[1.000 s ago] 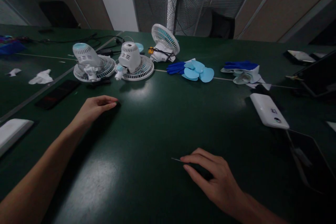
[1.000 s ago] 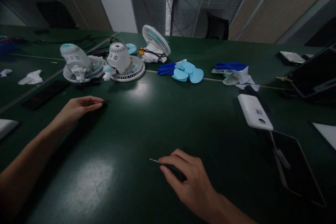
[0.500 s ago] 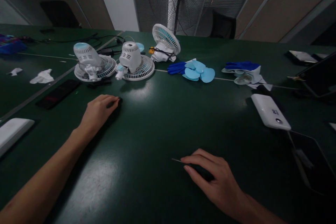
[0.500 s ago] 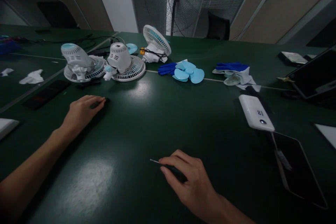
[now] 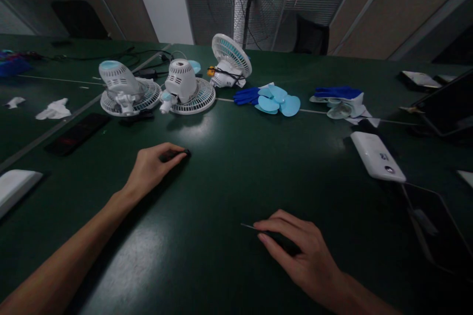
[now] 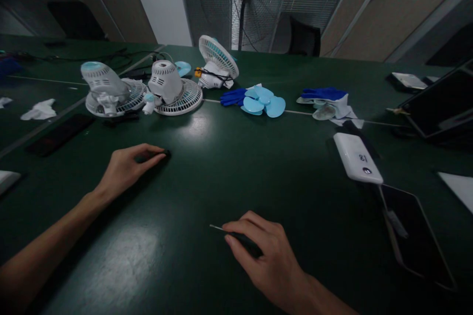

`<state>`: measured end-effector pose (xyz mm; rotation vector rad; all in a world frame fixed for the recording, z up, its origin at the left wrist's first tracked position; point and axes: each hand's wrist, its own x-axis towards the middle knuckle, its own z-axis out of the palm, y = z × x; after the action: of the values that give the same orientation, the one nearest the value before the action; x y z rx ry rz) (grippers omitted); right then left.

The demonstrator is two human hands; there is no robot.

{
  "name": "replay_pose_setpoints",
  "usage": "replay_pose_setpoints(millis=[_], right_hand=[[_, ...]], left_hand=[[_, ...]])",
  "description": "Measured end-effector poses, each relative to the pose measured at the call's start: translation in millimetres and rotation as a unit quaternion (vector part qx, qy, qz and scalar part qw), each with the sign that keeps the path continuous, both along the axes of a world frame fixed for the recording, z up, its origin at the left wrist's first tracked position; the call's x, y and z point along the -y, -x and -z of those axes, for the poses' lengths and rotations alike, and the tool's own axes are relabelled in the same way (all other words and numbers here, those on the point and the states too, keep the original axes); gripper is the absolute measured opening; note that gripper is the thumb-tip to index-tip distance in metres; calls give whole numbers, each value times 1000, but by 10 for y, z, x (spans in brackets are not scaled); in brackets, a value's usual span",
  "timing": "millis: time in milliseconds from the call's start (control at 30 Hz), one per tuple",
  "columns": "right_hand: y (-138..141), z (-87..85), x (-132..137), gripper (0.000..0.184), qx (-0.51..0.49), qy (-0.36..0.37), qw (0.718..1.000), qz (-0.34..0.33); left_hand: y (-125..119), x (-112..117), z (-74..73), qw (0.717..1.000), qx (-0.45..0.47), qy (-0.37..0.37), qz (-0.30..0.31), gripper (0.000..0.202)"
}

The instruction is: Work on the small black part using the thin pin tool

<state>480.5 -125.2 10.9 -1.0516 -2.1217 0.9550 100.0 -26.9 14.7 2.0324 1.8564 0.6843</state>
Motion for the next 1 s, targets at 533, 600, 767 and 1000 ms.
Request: replay_pose_setpoints(millis=[533,600,767,1000], right_hand=[[42,-26,-2,18,-6,-42,998,43],[47,-26,0,19,-2,-50,998,44],[52,-9,8,19,12,-56,997,42],[59,2,1,21,27,-85,995,34]], left_hand=[[-1146,685,16,922,137,86,352,14],[-1135,686,34,924,137,85,348,16],[-1118,686,17,919,148,94,352,25],[-1112,660,-41,920,137,91,356,17]])
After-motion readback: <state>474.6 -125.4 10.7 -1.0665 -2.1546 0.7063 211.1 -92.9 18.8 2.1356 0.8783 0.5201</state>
